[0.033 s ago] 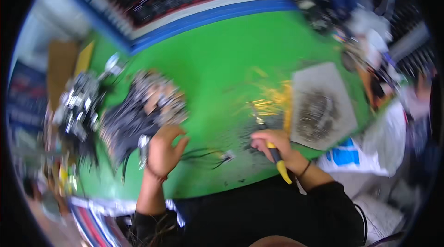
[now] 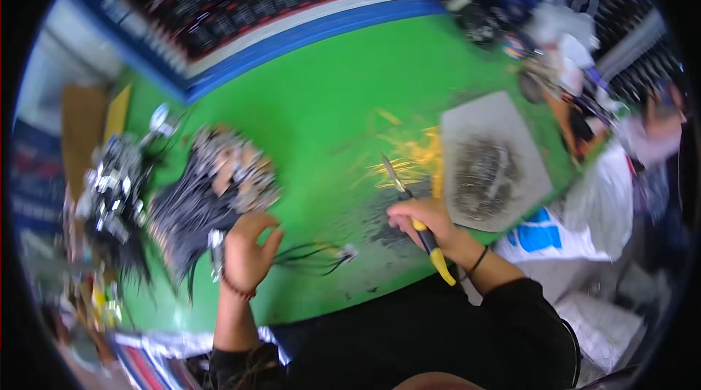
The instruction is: The person solders wires to circuit boards using a soldering iron, installs and solders the connections inside a toy vehicle body, and places the assembled piece into a container before soldering additional wire harnesses.
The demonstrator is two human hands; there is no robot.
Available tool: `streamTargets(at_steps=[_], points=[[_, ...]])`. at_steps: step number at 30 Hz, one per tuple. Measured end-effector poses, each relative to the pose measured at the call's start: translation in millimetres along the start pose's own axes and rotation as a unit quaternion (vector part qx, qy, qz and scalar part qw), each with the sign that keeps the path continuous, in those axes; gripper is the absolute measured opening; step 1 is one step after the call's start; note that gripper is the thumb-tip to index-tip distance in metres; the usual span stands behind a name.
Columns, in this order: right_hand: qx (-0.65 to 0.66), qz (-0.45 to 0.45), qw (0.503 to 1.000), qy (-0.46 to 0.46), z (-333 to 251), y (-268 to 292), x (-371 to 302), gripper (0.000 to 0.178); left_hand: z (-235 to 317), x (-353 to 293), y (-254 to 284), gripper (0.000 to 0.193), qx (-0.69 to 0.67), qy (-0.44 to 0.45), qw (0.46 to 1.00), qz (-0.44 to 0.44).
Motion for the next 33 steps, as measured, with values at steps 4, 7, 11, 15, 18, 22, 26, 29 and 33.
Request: streamTargets(at_steps=[4, 7, 11, 15, 18, 22, 26, 29, 33], points=[[0.137, 0.053, 0.942, -0.301, 33, 87, 31, 0.027, 10, 3, -4, 0.013, -0.029, 0.009, 1.000, 0.006], [-0.154, 0.111, 0.967, -0.173, 91, 167, 79, 0.019, 10, 0, -6, 0.012, -0.040, 0.017, 0.999, 0.017], [-0.623, 0.002, 0.779, 0.075, 146, 241, 135, 0.022, 15, -4, -1, 0.011, -0.039, 0.038, 0.997, 0.047], [-0.755, -0.135, 0.638, 0.076, 204, 261, 153, 0.009, 16, -17, -3, 0.009, -0.036, 0.052, 0.997, 0.043], [-0.794, -0.199, 0.572, 0.050, 223, 259, 156, 0.005, 23, -21, -4, 0.010, -0.035, 0.057, 0.996, 0.051], [-0.686, -0.079, 0.707, 0.155, 166, 252, 160, 0.011, 26, -16, 1, 0.010, -0.037, 0.040, 0.998, 0.037], [-0.537, -0.024, 0.824, 0.179, 69, 199, 150, 0.029, 29, 5, -12, 0.008, -0.152, 0.095, 0.984, -0.018], [-0.397, 0.015, 0.889, 0.226, -6, 133, 132, 0.033, 18, 38, -41, 0.053, -0.479, 0.198, 0.855, -0.025], [-0.327, 0.003, 0.911, 0.253, -63, 54, 102, 0.031, 50, 73, -40, 0.096, -0.610, 0.214, 0.763, -0.021]])
Point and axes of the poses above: each hand's wrist, its own x-axis towards the middle knuckle, its own y-axis out of the back of the hand, z = x × y, the point moved 1 cm from there along x, towards the middle knuckle, and after that the axes turned 8 degrees about -x, right-handed, at the moved point
